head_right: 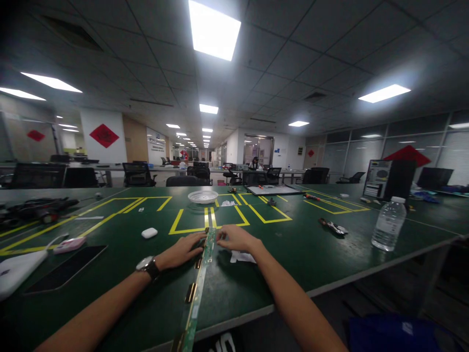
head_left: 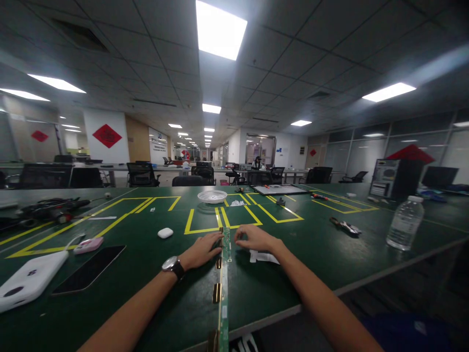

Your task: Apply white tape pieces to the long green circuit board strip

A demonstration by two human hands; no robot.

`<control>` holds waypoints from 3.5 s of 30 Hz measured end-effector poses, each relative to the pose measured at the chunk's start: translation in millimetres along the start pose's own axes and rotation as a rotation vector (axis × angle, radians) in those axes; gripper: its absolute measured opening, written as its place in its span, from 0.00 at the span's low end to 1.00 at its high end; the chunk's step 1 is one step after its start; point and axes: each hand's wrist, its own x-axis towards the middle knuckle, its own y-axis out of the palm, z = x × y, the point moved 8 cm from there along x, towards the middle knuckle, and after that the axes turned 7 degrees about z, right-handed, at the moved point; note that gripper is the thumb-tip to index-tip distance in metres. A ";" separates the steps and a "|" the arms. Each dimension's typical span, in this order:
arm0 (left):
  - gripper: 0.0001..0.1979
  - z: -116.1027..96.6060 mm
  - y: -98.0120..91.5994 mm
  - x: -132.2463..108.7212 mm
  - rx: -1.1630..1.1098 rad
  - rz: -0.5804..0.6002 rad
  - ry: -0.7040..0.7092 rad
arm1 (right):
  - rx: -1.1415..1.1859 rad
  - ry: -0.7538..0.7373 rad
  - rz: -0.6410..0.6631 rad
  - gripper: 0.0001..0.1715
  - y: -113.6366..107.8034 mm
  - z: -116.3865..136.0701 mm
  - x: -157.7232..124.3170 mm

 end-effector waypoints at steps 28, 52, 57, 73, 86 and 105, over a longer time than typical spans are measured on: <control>0.26 -15.1 14.8 2.2 0.022 0.096 0.108 | 0.067 0.103 -0.012 0.18 24.9 -15.5 11.4; 0.26 -14.8 18.8 5.0 0.079 0.176 0.131 | 0.042 -0.068 -0.062 0.04 29.2 -13.1 15.8; 0.26 -16.8 17.5 3.6 0.066 0.167 0.158 | 0.087 -0.073 -0.073 0.04 26.6 -13.7 14.1; 0.29 44.5 -27.4 -4.6 -0.208 -0.224 -0.049 | -0.150 0.023 0.036 0.22 25.6 -39.0 25.4; 0.26 47.4 -8.5 -2.8 -0.070 -0.100 -0.095 | -0.234 0.778 -0.030 0.30 -4.1 -156.5 -44.2; 0.25 39.0 -7.0 -4.9 -0.048 -0.072 -0.069 | -0.198 0.674 -0.184 0.29 -21.2 -141.1 -51.4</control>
